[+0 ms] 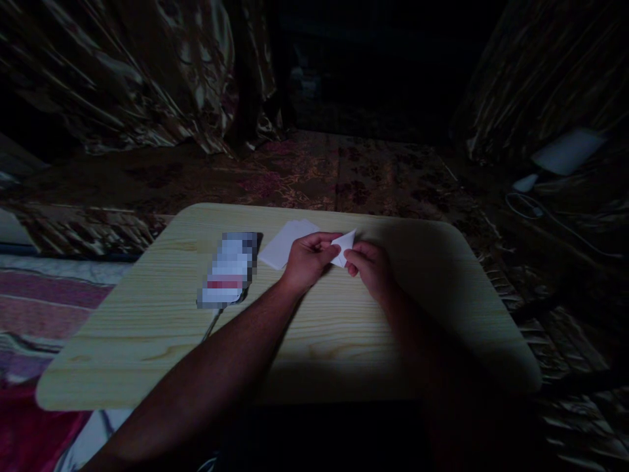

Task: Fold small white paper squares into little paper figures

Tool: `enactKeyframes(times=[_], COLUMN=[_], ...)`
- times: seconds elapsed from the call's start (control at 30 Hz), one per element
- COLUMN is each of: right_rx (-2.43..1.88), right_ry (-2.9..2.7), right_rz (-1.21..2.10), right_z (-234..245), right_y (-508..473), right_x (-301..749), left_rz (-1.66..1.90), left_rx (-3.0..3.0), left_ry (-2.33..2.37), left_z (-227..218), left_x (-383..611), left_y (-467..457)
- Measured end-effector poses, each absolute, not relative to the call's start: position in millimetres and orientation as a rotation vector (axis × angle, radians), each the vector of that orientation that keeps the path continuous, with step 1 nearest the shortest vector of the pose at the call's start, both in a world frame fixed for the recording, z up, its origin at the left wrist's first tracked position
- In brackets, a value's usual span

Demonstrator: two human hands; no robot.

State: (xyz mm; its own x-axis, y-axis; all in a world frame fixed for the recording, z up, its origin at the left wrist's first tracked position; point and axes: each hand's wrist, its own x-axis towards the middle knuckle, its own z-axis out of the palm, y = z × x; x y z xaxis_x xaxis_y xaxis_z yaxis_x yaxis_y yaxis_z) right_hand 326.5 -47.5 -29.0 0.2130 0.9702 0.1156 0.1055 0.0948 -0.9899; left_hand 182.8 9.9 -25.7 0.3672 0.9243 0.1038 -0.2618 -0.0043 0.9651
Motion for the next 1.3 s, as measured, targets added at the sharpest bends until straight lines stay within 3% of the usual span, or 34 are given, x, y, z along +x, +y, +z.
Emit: enactKeyframes(times=[1.3], right_rx=[-1.082], right_ry=[-0.892], right_rz=[1.052], right_z=[-25.2], right_y=[-43.3], right_x=[335.7], left_rz=[0.983], left_rx=[1.267], left_ry=[0.662], left_z=[-22.1], left_x=[183.0], left_y=[3.2])
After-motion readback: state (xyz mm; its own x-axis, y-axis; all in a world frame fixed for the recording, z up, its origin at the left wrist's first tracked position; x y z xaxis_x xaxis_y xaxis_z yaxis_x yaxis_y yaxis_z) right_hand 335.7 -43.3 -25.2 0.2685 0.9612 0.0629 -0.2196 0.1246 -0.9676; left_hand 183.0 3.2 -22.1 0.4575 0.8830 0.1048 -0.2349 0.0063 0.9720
